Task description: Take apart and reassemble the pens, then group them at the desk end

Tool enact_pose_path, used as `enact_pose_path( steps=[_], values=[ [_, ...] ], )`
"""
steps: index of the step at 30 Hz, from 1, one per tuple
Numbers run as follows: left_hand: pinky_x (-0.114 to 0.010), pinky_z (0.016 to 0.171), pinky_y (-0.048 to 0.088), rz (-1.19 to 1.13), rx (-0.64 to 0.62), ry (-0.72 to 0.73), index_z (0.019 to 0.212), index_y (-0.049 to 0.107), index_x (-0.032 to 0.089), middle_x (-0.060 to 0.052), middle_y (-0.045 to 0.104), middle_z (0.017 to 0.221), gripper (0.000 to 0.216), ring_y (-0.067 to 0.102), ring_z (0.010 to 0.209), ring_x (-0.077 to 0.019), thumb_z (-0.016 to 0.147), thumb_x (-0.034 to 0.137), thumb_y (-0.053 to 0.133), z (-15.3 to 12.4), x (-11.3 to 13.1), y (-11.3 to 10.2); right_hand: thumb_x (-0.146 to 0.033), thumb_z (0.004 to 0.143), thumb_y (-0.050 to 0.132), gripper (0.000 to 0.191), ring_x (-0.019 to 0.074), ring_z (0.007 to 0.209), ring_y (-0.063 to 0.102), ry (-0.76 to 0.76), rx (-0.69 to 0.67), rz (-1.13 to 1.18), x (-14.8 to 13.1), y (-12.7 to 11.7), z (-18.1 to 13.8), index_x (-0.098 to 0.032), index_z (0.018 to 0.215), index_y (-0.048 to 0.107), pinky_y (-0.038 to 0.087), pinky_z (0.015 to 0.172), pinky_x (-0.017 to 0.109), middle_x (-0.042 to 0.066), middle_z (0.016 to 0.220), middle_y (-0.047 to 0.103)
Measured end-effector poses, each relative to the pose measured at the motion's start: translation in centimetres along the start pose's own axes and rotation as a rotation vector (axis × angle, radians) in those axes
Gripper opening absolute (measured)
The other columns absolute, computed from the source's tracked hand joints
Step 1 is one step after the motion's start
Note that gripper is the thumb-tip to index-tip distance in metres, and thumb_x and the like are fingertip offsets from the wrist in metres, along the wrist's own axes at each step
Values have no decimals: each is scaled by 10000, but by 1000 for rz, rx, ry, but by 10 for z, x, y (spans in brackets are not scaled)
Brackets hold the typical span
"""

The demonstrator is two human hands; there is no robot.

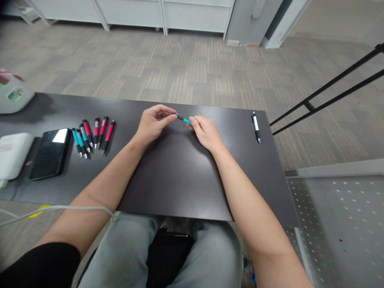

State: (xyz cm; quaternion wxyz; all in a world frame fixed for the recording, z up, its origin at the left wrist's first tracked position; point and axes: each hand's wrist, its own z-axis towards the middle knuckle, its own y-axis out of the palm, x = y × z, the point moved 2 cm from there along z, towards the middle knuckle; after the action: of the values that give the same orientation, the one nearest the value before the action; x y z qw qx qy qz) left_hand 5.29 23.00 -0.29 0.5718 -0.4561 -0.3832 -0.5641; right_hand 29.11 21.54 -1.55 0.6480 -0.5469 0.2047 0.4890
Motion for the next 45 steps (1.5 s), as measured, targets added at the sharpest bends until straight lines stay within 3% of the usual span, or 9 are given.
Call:
enact_pose_path(
  steps=[3, 8, 11, 16, 19, 23, 33, 39, 45],
  values=[
    [-423, 1025, 672, 0, 5, -16, 954, 843, 231, -73, 889, 1010, 367, 848, 1019, -268, 833, 451, 1112, 0, 2, 1, -937, 1014, 746, 628, 297, 911, 722, -4, 48, -18, -2, -1, 0, -312, 1071, 768, 626, 891, 449, 54, 963, 797],
    [-409, 1037, 658, -10, -11, -32, 948, 840, 226, -72, 885, 1016, 347, 849, 1027, -262, 837, 409, 1114, -1, 5, 2, -926, 1101, 597, 657, 334, 952, 729, -22, -18, -54, -5, 0, 0, -308, 976, 783, 626, 945, 497, 91, 933, 784],
    [-410, 1037, 659, 1, -11, -33, 942, 842, 228, -69, 888, 1020, 335, 846, 1024, -261, 835, 404, 1107, -1, 5, 2, -905, 1055, 703, 601, 350, 977, 734, -26, 9, -85, -4, -1, 0, -316, 1104, 810, 626, 945, 515, 100, 1005, 795],
    [-414, 1032, 660, 5, -6, -10, 946, 851, 224, -74, 894, 1026, 261, 845, 1014, -260, 851, 327, 1072, -1, 4, 2, -876, 1126, 595, 594, 344, 953, 746, -42, -19, -84, -2, 0, 0, -323, 1048, 800, 615, 987, 520, 89, 951, 798],
    [-412, 1028, 658, 8, -6, -20, 945, 847, 225, -72, 888, 1015, 264, 843, 1014, -262, 848, 331, 1069, -1, 3, 2, -884, 1053, 722, 559, 338, 940, 737, -35, 26, -94, -2, -1, 0, -331, 1094, 788, 611, 957, 505, 74, 970, 809],
    [-417, 1021, 648, 0, -12, -16, 949, 836, 230, -77, 886, 1020, 314, 839, 1005, -265, 842, 395, 1080, -1, 3, 1, -866, 1112, 639, 560, 343, 945, 746, -39, 1, -117, -1, 0, 0, -330, 1008, 765, 588, 979, 514, 70, 937, 807],
    [-382, 902, 579, 52, -24, 1, 1004, 787, 269, -46, 827, 960, 528, 760, 942, -249, 834, 692, 1053, -7, 7, 6, -766, 1079, 764, 428, 398, 1006, 744, -63, 66, -161, 0, -3, -3, -338, 1060, 777, 565, 1062, 612, 112, 1055, 815],
    [-408, 792, 492, 156, -72, 39, 808, 753, 290, -24, 718, 745, 659, 648, 793, -262, 967, 926, 814, -10, 4, 6, -827, 1047, 782, 488, 417, 1014, 716, -60, 71, -182, -2, -5, -2, -339, 1016, 787, 559, 1041, 635, 120, 996, 792],
    [-425, 860, 521, 163, -35, 47, 806, 785, 301, -39, 747, 783, 437, 699, 892, -299, 969, 678, 935, -7, 8, 5, -871, 1040, 763, 533, 397, 1002, 698, -56, 78, -191, -2, -4, -2, -341, 1005, 801, 542, 1043, 601, 89, 947, 785]
  ],
)
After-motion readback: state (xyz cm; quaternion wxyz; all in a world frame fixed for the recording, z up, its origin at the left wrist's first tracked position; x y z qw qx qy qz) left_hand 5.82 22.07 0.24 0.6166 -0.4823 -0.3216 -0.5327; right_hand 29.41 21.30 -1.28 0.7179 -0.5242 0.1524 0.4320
